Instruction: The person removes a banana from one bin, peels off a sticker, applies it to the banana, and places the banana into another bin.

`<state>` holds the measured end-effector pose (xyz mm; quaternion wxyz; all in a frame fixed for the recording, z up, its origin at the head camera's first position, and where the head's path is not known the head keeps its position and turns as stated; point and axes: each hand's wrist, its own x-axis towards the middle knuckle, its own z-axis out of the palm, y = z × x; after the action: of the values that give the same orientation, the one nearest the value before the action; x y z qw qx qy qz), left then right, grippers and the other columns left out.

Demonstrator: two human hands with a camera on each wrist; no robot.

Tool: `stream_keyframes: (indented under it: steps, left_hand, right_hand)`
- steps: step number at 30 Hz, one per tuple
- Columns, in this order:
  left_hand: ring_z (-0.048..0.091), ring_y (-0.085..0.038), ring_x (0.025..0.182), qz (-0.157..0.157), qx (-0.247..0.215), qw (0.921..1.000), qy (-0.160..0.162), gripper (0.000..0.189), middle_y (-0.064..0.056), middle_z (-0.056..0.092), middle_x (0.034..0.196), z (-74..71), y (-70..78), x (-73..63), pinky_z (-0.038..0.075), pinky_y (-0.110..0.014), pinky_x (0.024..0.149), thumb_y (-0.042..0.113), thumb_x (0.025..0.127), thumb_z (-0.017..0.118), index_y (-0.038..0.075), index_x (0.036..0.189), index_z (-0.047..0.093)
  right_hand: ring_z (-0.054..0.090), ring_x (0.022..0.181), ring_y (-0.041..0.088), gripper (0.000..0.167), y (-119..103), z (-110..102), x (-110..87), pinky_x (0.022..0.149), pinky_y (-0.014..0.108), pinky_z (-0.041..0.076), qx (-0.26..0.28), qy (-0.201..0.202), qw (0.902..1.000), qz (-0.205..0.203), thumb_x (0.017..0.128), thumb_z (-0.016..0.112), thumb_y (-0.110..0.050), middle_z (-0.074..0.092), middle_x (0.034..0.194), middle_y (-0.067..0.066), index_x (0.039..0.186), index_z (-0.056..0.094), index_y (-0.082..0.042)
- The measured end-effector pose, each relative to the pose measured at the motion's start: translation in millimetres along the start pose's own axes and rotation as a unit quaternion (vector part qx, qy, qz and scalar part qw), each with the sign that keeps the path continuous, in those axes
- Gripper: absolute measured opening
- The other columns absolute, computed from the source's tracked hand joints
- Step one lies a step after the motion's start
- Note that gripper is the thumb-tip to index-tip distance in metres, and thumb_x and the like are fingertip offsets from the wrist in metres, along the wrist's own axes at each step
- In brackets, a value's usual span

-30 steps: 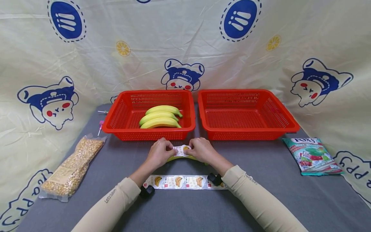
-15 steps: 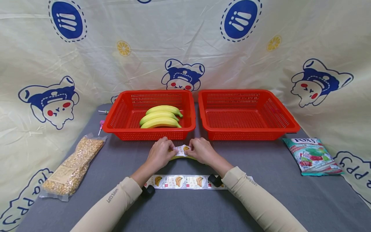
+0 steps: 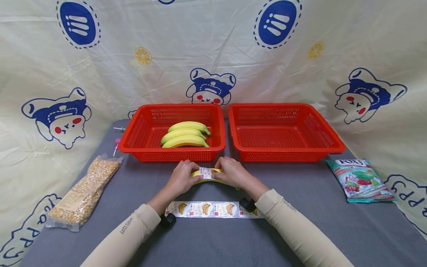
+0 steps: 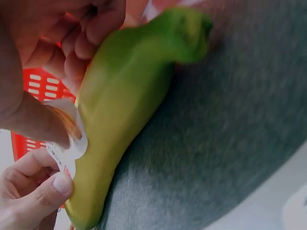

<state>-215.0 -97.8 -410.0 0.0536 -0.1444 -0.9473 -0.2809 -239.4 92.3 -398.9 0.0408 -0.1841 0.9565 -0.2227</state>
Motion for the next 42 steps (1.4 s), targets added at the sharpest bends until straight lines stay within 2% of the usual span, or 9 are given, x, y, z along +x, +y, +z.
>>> stream_keyframes:
  steps: [5,12,22,32,37,42]
  left_hand:
    - [0.053,-0.023,0.091,-0.003,-0.003,1.0,-0.006,0.029,-0.008,0.064,0.095,-0.5,0.8,-0.4,0.043,-0.036,0.082,0.021,0.077,0.077,0.005,0.101,0.07]
    - [0.052,-0.023,0.092,-0.003,-0.003,1.0,-0.007,0.029,-0.008,0.063,0.095,-1.8,1.7,-1.4,0.042,-0.037,0.082,0.021,0.077,0.077,0.005,0.099,0.07]
    - [0.053,-0.025,0.096,-0.009,0.005,0.9999,-0.014,0.03,-0.009,0.063,0.098,-1.0,2.5,-1.8,0.043,-0.038,0.085,0.022,0.077,0.076,0.004,0.101,0.069]
    - [0.051,-0.024,0.092,-0.009,0.057,0.9982,-0.02,0.04,-0.006,0.057,0.094,3.5,7.1,2.6,0.044,-0.038,0.079,0.035,0.074,0.078,0.007,0.098,0.064]
    - [0.052,-0.026,0.097,-0.01,0.054,0.9984,-0.017,0.039,-0.008,0.059,0.097,4.9,5.9,2.6,0.044,-0.04,0.084,0.03,0.074,0.079,0.006,0.1,0.063]
    - [0.052,-0.026,0.1,-0.016,0.044,0.9986,-0.022,0.04,-0.008,0.059,0.099,4.5,4.4,2.1,0.044,-0.041,0.087,0.031,0.075,0.079,0.008,0.102,0.062]
  right_hand:
    - [0.047,0.07,0.015,0.035,-2,2,3.2,0.061,0.026,0.037,-0.019,0.004,0.9997,0.014,0.075,0.077,-0.041,0.053,0.081,0.003,0.085,0.058,-0.013]
    - [0.047,0.074,0.017,0.031,-1,-2,4.9,0.064,0.028,0.036,-0.014,-0.035,0.9993,0.006,0.075,0.079,-0.031,0.05,0.085,0.003,0.086,0.054,-0.015]
    - [0.047,0.071,0.018,0.035,0,3,5.4,0.061,0.027,0.038,-0.027,-0.036,0.999,-0.001,0.074,0.079,-0.033,0.049,0.085,0.004,0.088,0.052,-0.016]
    - [0.048,0.072,0.016,0.034,5,3,3.8,0.063,0.027,0.039,-0.019,-0.026,0.9989,-0.035,0.073,0.08,-0.025,0.048,0.087,0.004,0.089,0.052,-0.016]
    - [0.048,0.073,0.016,0.035,7,3,4.6,0.063,0.027,0.038,0.005,-0.033,0.9994,-0.009,0.074,0.079,-0.034,0.049,0.087,0.003,0.089,0.053,-0.017]
    - [0.05,0.076,0.016,0.03,13,0,7.1,0.066,0.027,0.04,0.06,-0.05,0.9969,0.009,0.077,0.076,-0.034,0.057,0.088,0.002,0.091,0.058,-0.014]
